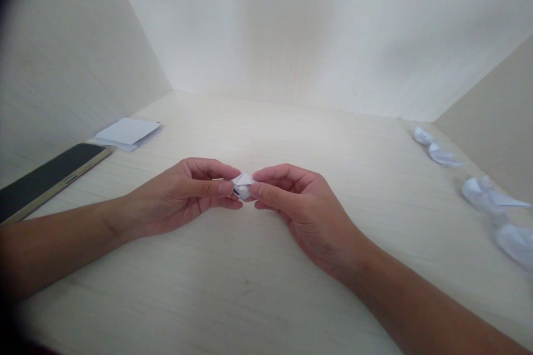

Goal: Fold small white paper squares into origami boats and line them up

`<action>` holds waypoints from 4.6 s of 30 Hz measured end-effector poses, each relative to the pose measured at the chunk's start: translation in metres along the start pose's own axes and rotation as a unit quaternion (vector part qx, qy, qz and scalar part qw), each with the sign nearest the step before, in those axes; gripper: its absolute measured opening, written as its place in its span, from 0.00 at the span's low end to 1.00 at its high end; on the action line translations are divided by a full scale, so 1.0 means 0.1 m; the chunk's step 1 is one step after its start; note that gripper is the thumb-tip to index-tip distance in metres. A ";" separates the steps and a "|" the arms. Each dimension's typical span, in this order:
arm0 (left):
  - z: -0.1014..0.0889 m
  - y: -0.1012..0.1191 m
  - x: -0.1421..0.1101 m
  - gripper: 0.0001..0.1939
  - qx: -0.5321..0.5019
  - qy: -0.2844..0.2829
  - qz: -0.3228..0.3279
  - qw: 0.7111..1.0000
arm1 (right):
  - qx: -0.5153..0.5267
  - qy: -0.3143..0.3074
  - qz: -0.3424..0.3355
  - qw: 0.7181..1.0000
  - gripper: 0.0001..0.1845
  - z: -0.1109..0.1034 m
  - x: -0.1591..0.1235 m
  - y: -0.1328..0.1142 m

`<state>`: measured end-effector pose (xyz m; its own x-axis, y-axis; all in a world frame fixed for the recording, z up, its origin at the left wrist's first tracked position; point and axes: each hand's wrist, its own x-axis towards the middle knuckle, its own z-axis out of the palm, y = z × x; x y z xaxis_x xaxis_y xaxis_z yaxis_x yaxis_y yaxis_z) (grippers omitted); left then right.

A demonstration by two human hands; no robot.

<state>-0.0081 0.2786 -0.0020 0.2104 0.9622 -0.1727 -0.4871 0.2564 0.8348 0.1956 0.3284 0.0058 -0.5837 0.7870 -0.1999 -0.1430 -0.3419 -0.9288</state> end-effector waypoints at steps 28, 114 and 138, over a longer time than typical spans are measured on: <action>-0.01 0.01 0.00 0.11 0.039 0.009 -0.007 0.999 | -0.005 0.003 -0.005 1.000 0.09 -0.01 0.01 -0.01; 0.20 -0.11 0.08 0.12 0.224 0.184 0.274 0.917 | -0.269 0.280 -0.307 0.869 0.09 0.25 -0.04 0.13; -0.05 -0.07 0.24 0.10 0.311 0.251 0.274 0.874 | -0.449 0.421 -0.331 0.715 0.12 0.86 0.29 0.41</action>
<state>-0.0040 0.3004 -0.0146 -0.3859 0.8834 0.2657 0.1910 -0.2053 0.9599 0.1039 0.2929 -0.0112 0.1156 0.7832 0.6109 0.6266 0.4197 -0.6567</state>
